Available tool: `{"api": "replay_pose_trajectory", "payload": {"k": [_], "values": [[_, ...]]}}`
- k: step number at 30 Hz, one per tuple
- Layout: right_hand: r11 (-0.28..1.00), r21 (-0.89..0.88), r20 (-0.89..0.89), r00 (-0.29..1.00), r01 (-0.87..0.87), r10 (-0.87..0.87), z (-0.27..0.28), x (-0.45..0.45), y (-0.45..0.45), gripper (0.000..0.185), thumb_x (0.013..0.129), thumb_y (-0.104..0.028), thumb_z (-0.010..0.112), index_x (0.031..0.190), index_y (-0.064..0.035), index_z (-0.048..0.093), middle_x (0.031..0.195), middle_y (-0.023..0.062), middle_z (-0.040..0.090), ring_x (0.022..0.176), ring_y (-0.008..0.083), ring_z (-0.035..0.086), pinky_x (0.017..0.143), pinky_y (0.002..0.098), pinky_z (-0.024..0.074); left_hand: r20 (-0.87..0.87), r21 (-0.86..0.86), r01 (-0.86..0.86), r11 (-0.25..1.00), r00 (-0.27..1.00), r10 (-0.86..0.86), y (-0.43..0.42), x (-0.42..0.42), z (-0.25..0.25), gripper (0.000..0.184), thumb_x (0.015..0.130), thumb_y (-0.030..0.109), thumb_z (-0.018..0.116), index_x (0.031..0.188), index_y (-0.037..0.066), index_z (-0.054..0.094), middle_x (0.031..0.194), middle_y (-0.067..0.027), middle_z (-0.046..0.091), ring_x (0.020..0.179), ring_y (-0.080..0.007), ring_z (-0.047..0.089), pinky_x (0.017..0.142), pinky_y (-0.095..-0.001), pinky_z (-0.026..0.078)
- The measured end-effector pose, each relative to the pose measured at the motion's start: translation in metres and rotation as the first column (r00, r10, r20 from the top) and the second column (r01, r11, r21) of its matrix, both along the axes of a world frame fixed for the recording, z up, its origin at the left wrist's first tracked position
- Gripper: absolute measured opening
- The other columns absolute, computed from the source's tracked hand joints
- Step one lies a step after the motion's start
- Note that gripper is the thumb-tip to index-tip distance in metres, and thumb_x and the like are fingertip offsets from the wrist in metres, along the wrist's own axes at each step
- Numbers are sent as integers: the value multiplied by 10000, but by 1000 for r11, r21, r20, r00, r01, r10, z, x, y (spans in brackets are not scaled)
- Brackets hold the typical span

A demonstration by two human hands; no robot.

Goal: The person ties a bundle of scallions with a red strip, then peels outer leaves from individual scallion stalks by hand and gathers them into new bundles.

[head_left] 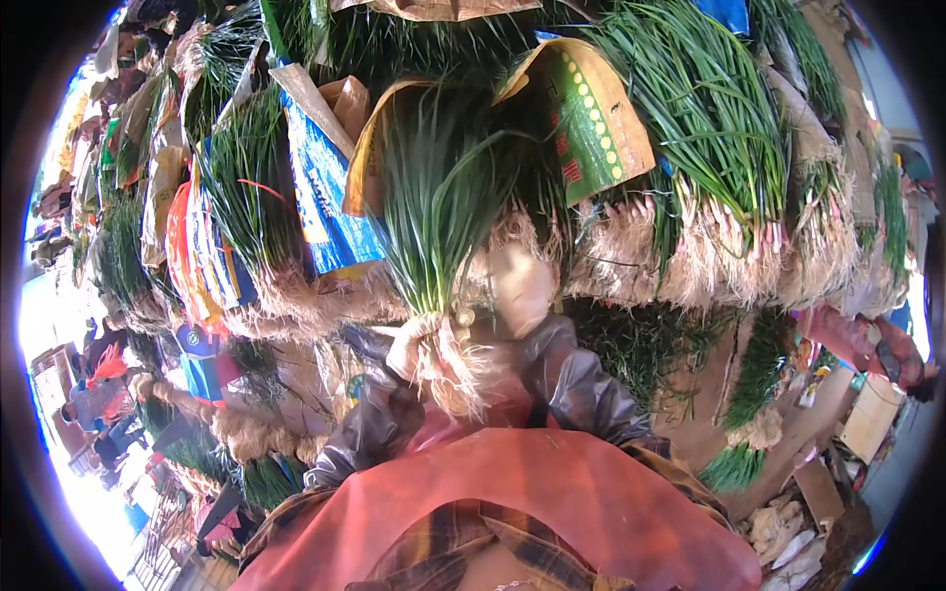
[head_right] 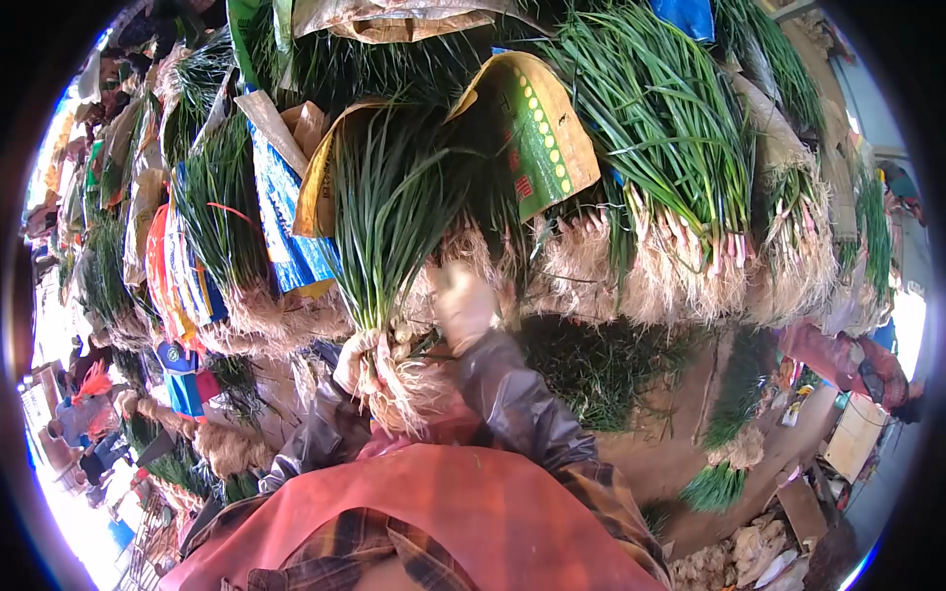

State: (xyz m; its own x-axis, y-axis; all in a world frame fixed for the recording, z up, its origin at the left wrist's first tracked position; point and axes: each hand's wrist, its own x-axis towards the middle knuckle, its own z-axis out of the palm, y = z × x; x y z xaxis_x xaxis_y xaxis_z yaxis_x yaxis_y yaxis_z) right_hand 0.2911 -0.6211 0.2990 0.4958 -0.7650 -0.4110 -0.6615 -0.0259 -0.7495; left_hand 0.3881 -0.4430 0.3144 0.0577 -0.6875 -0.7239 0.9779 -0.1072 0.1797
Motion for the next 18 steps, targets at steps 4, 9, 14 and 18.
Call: {"api": "replay_pose_trajectory", "payload": {"k": [4,9,14,18], "values": [[976,218,-123,992,5,22,-20,-41,-37,362,912,-357,554,925,-2,617,856,198,651,797,301,651,727,391,503,-94,-189,-83,978,993,66,-16,-7,19,445,845,238,630,1168,-39,501,909,-81,622,743,-163,557,670,-310,515],[664,352,326,751,-660,574,30,-66,1,398,905,-399,543,1069,-47,629,1026,152,660,919,286,646,826,345,497,-45,-204,63,977,996,-74,1,1,-8,383,869,246,594,1093,-64,562,1086,-174,621,885,-235,631,749,-326,531],[569,115,-460,464,-814,757,-76,-190,-13,308,897,-347,495,932,-104,681,839,66,684,756,248,665,666,366,516,-72,-380,-46,924,997,20,17,17,29,420,823,217,657,1137,-24,514,1024,-124,565,989,-226,573,859,-368,515],[783,-182,-395,774,-594,495,-8,-93,-40,259,823,-281,641,952,-62,690,811,109,675,738,282,647,643,396,491,-104,-343,-15,939,994,-22,11,17,38,365,804,245,697,1041,57,493,860,-63,517,846,-214,562,792,-374,502]]}}
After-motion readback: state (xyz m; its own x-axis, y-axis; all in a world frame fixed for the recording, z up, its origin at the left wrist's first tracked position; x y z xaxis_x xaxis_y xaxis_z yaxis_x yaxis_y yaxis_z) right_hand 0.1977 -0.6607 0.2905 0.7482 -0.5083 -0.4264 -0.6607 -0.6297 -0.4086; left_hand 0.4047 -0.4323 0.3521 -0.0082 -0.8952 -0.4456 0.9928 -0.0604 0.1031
